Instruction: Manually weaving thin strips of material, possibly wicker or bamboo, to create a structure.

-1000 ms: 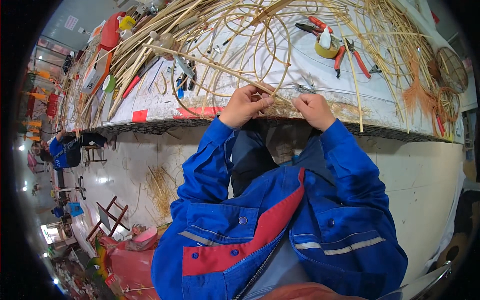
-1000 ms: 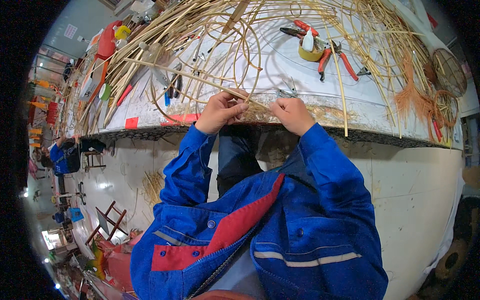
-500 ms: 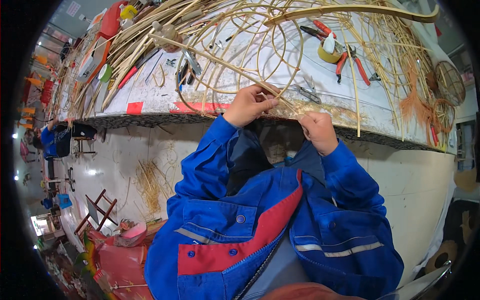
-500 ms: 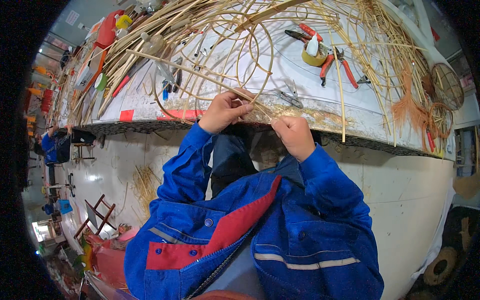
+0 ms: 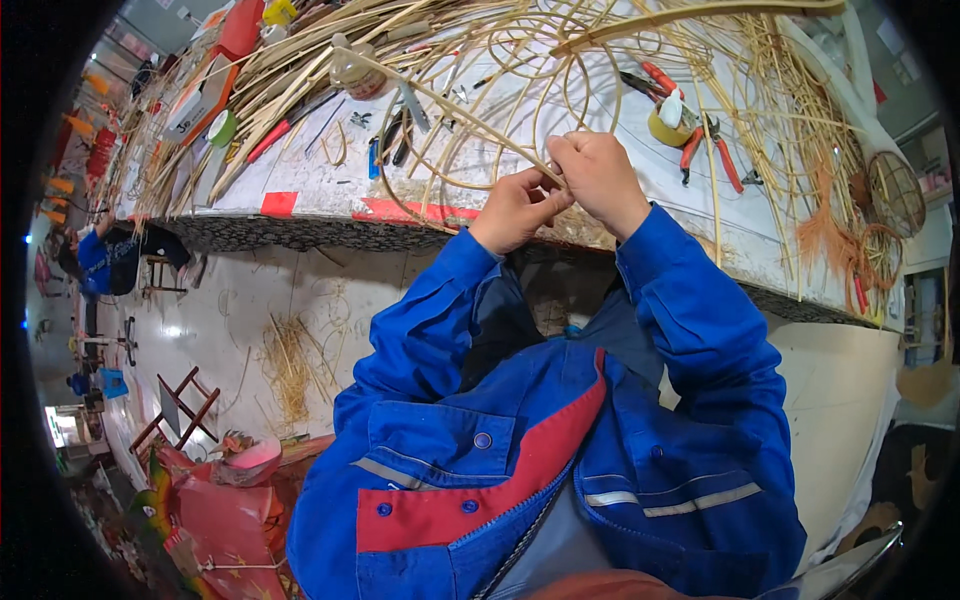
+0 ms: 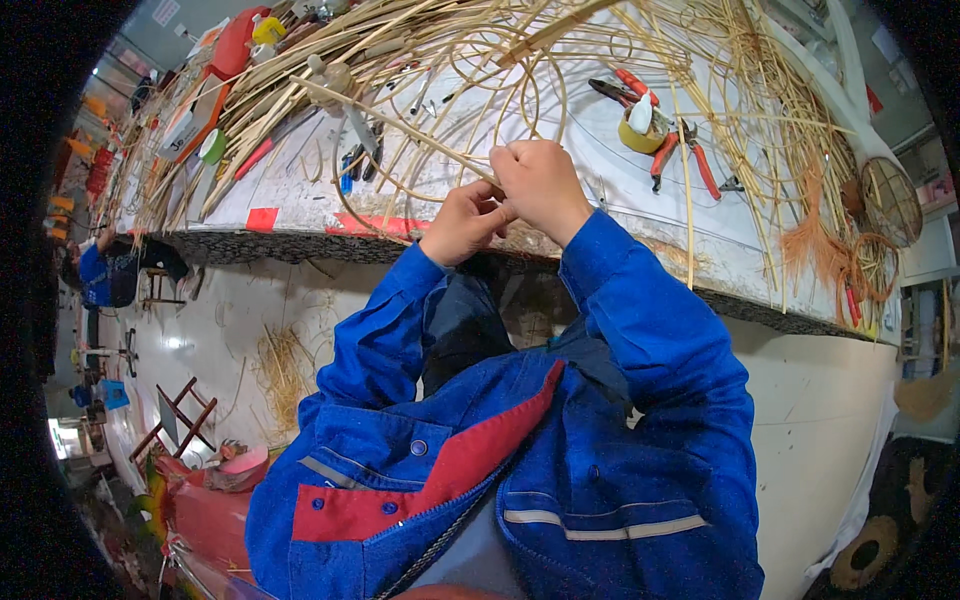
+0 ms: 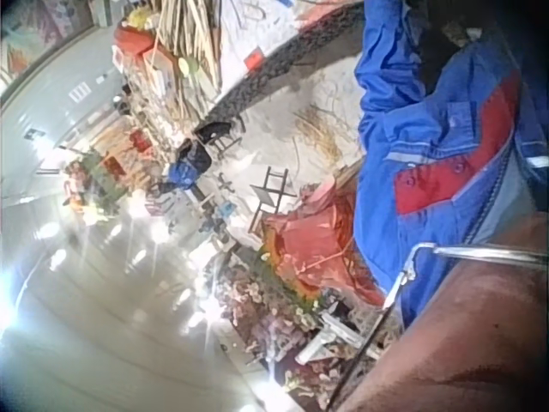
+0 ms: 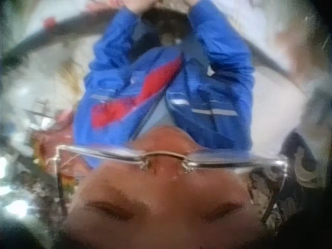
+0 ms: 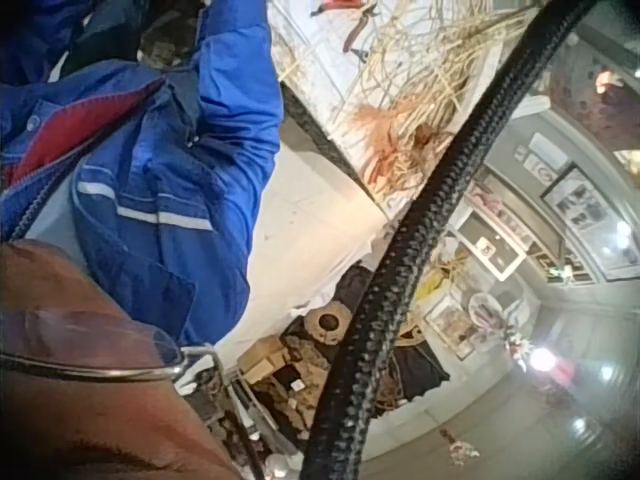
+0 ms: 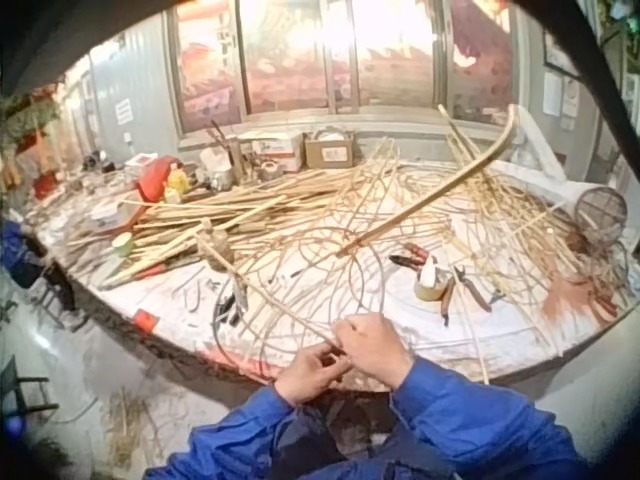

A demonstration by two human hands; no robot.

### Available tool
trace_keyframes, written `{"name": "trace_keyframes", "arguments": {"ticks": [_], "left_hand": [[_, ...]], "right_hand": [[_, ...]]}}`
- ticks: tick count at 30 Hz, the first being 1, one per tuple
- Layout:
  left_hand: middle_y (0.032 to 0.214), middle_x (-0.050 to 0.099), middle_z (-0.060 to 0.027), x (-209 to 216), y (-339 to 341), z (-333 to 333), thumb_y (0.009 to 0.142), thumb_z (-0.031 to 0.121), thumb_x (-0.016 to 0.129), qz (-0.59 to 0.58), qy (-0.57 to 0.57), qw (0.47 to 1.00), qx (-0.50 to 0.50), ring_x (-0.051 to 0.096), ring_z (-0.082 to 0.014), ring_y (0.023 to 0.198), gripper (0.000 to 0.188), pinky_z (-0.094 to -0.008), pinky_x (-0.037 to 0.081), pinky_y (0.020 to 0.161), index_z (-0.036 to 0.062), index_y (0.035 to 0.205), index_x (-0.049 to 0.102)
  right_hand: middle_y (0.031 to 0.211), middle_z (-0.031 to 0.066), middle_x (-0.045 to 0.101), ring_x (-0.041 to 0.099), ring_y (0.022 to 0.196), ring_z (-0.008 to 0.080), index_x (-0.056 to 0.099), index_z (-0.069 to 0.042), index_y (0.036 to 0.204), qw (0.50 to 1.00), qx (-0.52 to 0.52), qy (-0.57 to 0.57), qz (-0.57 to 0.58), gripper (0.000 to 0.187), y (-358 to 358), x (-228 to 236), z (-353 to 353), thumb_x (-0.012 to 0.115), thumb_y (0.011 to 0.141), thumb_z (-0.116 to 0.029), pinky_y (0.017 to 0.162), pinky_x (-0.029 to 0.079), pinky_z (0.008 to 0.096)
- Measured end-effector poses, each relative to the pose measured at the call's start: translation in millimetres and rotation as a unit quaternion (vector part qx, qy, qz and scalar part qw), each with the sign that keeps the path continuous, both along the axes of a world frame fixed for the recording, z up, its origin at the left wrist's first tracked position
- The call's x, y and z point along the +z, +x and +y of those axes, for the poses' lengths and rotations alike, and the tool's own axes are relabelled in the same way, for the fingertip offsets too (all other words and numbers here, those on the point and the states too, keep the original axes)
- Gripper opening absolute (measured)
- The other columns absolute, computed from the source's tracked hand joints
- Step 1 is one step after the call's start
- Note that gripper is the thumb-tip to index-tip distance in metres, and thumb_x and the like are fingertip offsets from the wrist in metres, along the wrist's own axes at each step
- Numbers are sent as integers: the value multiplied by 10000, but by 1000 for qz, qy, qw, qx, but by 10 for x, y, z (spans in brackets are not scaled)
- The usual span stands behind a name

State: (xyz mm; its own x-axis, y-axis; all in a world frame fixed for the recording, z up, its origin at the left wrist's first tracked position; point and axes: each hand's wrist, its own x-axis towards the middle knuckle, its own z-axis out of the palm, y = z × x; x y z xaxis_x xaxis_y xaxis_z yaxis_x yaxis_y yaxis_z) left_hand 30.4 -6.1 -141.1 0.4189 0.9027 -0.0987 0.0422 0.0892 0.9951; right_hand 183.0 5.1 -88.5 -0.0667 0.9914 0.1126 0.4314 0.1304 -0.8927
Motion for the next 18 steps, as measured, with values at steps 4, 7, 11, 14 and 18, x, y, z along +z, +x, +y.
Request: {"name": "trace_keyframes", "arguments": {"ticks": [4,7,11,14,18], "left_hand": [[695,633,-28,-42,39,-12,858,228,750,22,19,999,30,565,-84,574,277,-247,450,516,-6,989,681],[698,642,-37,-56,42,25,849,231,757,11,-1,1000,23,575,-88,568,283,-246,450,511,-15,970,687],[704,651,-46,-117,39,42,840,224,764,-4,-29,1000,11,591,-93,573,280,-245,453,507,-28,939,694],[701,652,-48,-106,29,49,838,218,765,-11,-31,999,6,593,-93,574,272,-245,451,504,-31,924,699],[675,639,-38,47,-14,1,844,226,763,-27,-20,999,15,562,-79,539,264,-233,413,474,-18,926,706]], "right_hand": [[613,47,598,531,625,106,620,31,683,999,32,18,-15,385,3,-63,48,571,926,-263,555,415,287],[654,53,612,551,677,106,637,33,774,999,41,-3,-18,333,63,-67,125,584,928,-258,575,434,288],[718,50,625,570,713,109,639,27,898,994,51,100,-9,276,74,80,52,606,929,-245,601,458,279],[750,42,629,574,695,110,635,21,954,980,11,196,23,258,134,103,-56,615,930,-235,605,467,262],[767,18,633,550,587,85,648,1,993,958,-150,152,193,237,453,-54,-308,611,944,-228,546,440,208]]}}
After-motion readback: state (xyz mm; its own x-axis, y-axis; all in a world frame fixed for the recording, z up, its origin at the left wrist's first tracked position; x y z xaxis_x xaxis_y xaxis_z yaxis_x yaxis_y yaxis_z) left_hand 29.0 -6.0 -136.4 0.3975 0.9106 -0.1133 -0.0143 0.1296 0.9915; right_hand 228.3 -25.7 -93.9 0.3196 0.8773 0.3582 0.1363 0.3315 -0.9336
